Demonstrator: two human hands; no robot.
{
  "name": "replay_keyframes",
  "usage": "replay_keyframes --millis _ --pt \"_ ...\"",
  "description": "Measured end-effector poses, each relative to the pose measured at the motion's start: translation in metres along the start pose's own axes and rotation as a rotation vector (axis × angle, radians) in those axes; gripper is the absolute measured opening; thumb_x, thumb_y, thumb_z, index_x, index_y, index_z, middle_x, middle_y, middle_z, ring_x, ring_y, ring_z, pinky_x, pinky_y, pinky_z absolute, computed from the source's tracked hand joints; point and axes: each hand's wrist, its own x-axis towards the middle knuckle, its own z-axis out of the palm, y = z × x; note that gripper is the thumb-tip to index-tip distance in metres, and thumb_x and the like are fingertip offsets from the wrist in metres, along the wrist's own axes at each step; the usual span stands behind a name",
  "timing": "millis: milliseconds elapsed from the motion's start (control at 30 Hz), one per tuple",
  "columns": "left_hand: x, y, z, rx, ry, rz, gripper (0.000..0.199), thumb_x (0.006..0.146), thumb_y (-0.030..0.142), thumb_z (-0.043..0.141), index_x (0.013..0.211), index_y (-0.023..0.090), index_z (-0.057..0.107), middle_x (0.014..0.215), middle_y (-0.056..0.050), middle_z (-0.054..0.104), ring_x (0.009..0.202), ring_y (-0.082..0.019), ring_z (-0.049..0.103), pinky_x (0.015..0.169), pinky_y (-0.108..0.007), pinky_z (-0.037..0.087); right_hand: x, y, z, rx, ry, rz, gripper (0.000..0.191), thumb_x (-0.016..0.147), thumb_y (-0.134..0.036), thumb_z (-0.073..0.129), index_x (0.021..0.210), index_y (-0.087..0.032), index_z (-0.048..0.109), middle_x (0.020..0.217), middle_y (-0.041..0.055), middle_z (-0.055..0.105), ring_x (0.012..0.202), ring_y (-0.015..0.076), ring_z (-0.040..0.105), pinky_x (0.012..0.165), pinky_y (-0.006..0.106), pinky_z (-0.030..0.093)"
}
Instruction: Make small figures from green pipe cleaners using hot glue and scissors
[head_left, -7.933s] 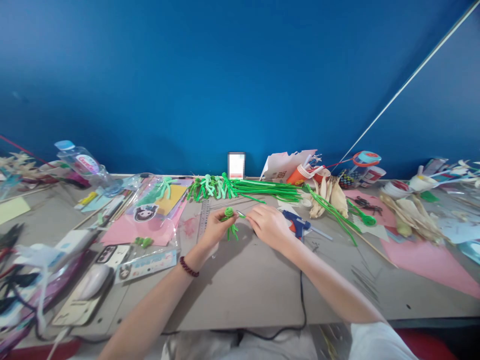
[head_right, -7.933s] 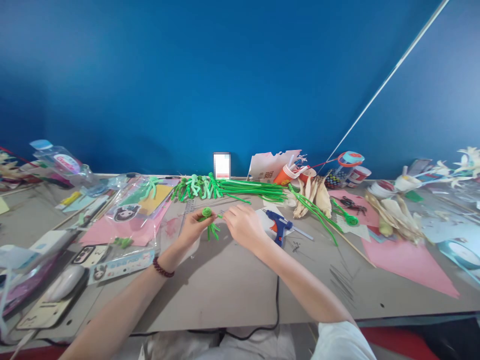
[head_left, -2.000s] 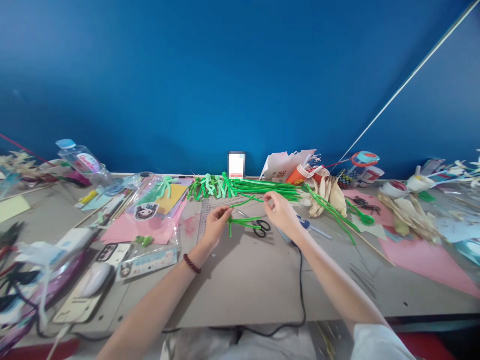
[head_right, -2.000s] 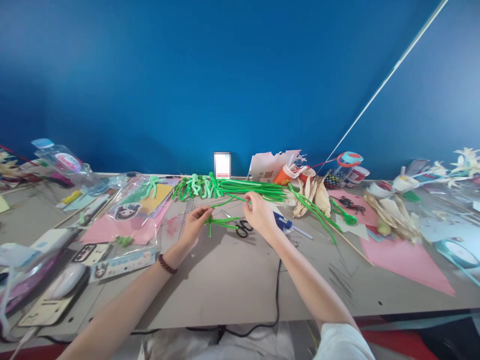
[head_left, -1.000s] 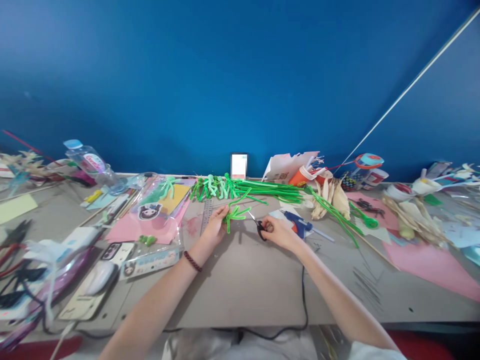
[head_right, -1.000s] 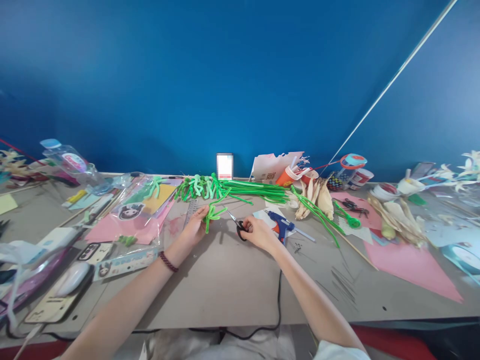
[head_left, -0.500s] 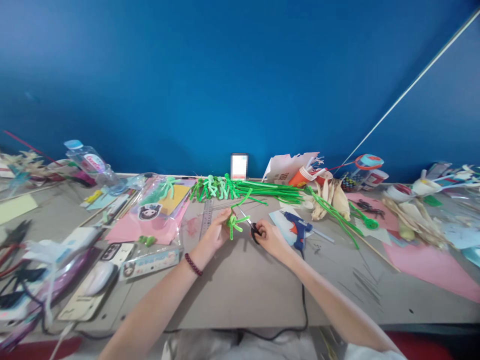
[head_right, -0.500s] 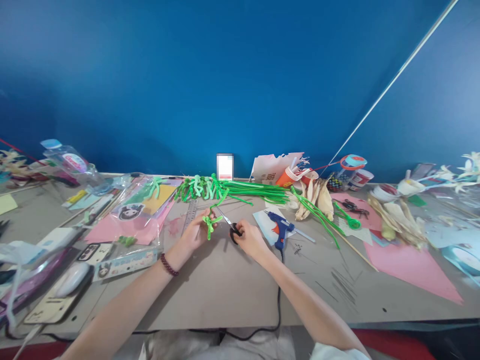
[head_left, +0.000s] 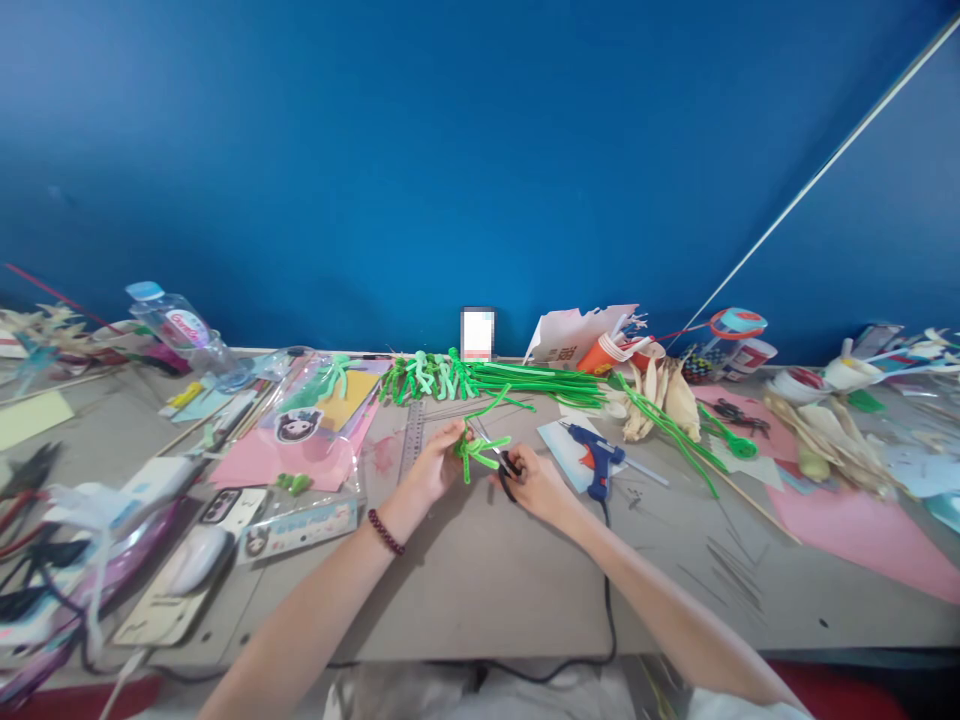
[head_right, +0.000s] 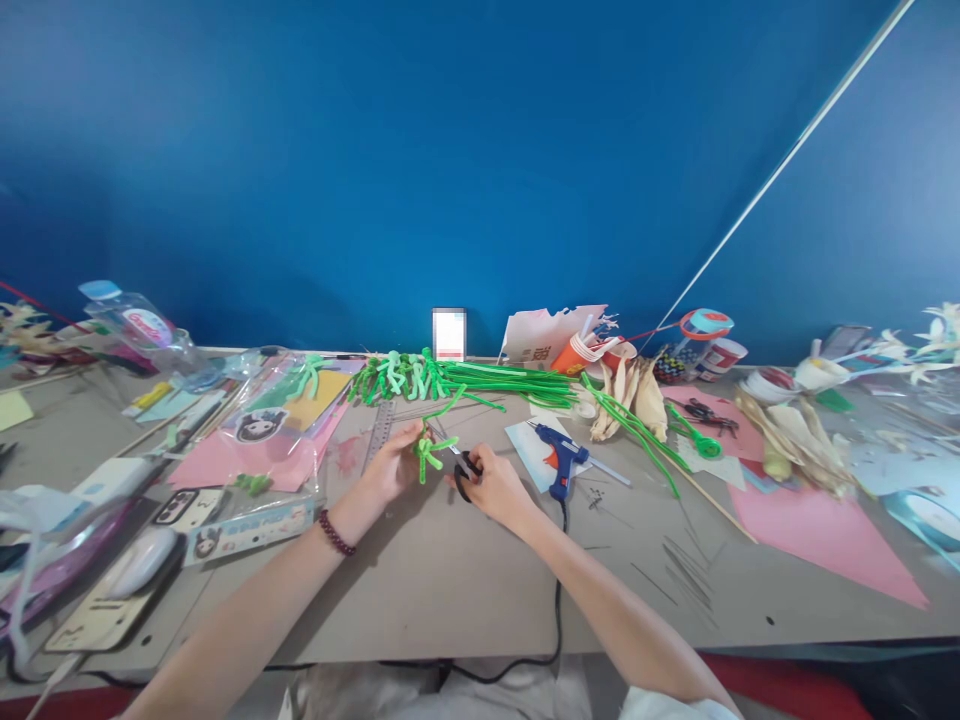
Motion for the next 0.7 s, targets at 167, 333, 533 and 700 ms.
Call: replay_keyframes --millis 167,333,533,700 --pt "-0.008 -0.007 0.008 0.073 -0.099 -0.032 0.013 0.068 0.020 0.071 0.065 0.012 0.060 0.060 0.000 0.058 0.054 -0.010 0.055 0.053 -0.021 0.046 0.000 0.004 0.004 0.024 -0.030 0.038 0.017 0.072 -0.032 0.058 0.077 -0.021 0.046 0.057 -0.0053 0.052 0.048 0.0102 0.044 0.045 0.021 0.029" --pt "-0.010 -0.011 0.009 0.118 -0.136 -0.062 0.017 0.069 0.024 0.071 0.068 0.014 0.057 0.061 -0.001 0.058 0.051 -0.012 0.055 0.047 -0.024 0.047 -0.001 -0.001 0.007 0.011 -0.008 0.047 0.019 0.072 -0.035 0.059 0.073 -0.020 0.046 0.056 -0.0050 0.050 0.049 0.0104 0.044 0.046 0.021 0.029" --pt "-0.010 -0.012 0.011 0.118 -0.126 -0.057 0.020 0.067 0.023 0.073 0.070 0.014 0.056 0.061 0.001 0.058 0.051 -0.010 0.054 0.047 -0.022 0.045 0.000 0.000 0.011 0.032 0.006 0.067 0.025 0.072 -0.041 0.060 0.072 -0.019 0.048 0.058 -0.0028 0.053 0.050 0.0117 0.047 0.047 0.022 0.032" --pt "-0.010 -0.014 0.012 0.127 -0.125 -0.052 0.019 0.068 0.024 0.073 0.069 0.014 0.056 0.061 0.001 0.057 0.051 -0.009 0.053 0.048 -0.020 0.043 0.001 -0.002 0.011 0.095 -0.031 0.070 0.026 0.071 -0.042 0.061 0.068 -0.020 0.046 0.056 -0.0034 0.049 0.051 0.0119 0.046 0.048 0.023 0.032"
